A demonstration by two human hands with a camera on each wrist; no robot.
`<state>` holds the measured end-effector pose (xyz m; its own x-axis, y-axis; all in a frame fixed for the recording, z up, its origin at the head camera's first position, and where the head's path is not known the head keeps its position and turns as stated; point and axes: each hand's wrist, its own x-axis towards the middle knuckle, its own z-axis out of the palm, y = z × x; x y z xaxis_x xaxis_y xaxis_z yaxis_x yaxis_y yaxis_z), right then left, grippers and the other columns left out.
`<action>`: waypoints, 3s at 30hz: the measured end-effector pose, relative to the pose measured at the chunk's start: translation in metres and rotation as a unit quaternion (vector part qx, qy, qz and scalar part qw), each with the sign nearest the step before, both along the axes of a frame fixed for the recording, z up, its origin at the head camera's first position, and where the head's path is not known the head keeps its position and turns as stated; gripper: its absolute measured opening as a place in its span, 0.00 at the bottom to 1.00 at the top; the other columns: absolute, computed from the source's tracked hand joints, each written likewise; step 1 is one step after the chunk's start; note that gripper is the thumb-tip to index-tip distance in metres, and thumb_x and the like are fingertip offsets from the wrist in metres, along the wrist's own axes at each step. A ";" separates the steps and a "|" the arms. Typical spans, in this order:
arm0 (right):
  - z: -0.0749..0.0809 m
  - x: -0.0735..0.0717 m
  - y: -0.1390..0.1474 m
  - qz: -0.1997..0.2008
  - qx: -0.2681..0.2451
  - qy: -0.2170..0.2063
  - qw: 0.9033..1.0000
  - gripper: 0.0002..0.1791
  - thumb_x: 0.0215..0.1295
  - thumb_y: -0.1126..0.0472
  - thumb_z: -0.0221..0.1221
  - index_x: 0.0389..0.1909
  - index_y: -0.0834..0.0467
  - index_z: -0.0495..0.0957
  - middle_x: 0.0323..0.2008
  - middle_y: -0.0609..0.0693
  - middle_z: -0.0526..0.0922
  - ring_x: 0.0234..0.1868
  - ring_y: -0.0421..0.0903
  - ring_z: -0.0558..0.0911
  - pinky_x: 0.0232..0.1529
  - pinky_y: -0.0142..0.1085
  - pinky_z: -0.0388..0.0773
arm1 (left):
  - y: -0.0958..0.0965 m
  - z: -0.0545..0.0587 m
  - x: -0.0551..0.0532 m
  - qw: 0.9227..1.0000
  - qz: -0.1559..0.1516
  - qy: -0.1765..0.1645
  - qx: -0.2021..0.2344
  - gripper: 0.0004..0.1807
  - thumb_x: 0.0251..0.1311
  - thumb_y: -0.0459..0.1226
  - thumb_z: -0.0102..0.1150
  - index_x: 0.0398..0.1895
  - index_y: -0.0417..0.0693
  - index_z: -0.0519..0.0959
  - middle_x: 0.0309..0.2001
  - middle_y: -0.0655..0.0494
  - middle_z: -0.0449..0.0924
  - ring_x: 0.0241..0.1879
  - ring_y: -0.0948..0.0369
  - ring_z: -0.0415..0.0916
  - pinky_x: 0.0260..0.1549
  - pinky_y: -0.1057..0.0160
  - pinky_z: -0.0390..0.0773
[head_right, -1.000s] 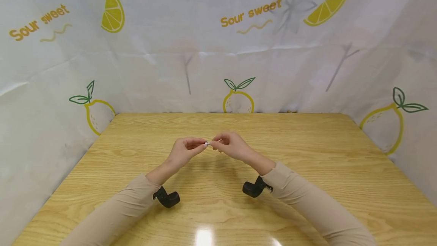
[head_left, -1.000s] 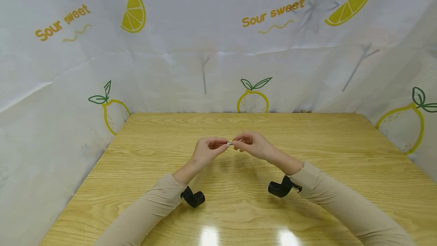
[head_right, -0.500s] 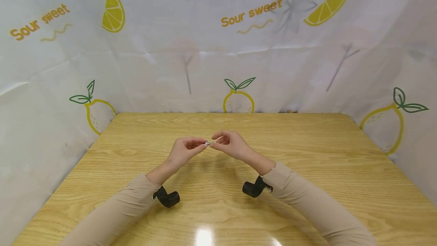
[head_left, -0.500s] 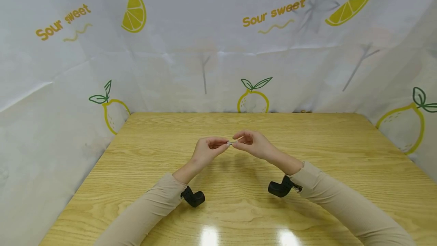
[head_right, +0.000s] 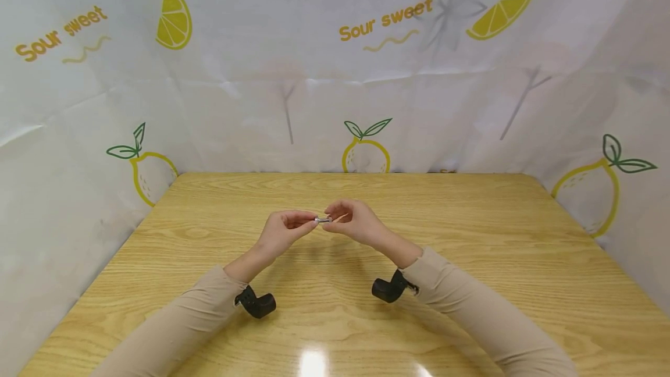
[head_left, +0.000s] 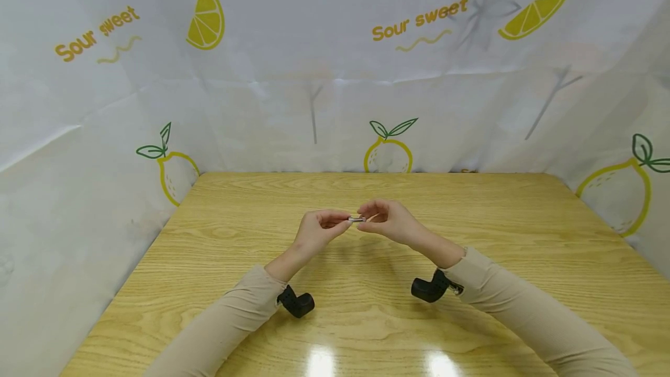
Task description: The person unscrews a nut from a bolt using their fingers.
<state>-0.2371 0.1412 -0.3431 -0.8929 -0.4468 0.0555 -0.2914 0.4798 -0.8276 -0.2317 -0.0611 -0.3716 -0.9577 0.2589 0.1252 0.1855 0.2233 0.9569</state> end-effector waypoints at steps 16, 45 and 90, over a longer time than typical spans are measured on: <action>0.002 -0.001 0.001 0.003 -0.003 -0.012 1.000 0.21 0.64 0.57 0.58 0.53 0.64 0.73 0.46 0.62 0.80 0.43 0.52 0.82 0.45 0.43 0.80 | 0.000 0.001 0.001 1.000 0.006 -0.011 0.002 0.12 0.59 0.37 0.61 0.46 0.44 0.83 0.43 0.46 0.84 0.40 0.59 0.82 0.40 0.64 0.81; 0.003 0.000 0.001 0.004 0.002 -0.013 1.000 0.17 0.65 0.59 0.58 0.50 0.64 0.75 0.44 0.62 0.80 0.44 0.52 0.81 0.45 0.44 0.79 | 0.000 0.000 0.001 1.000 0.008 -0.004 0.003 0.13 0.58 0.36 0.61 0.46 0.42 0.82 0.43 0.44 0.84 0.41 0.57 0.82 0.41 0.63 0.81; 0.003 -0.002 0.000 0.013 -0.012 -0.039 0.999 0.16 0.68 0.60 0.54 0.48 0.69 0.75 0.40 0.67 0.81 0.40 0.57 0.83 0.44 0.45 0.82 | 0.000 0.000 0.001 1.000 0.011 -0.003 0.004 0.14 0.58 0.36 0.61 0.47 0.40 0.82 0.43 0.43 0.84 0.41 0.57 0.82 0.39 0.65 0.81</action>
<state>-0.2389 0.1411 -0.3404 -0.8826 -0.4700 -0.0025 -0.2383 0.4521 -0.8596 -0.2307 -0.0616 -0.3717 -0.9639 0.2371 0.1215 0.1750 0.2197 0.9597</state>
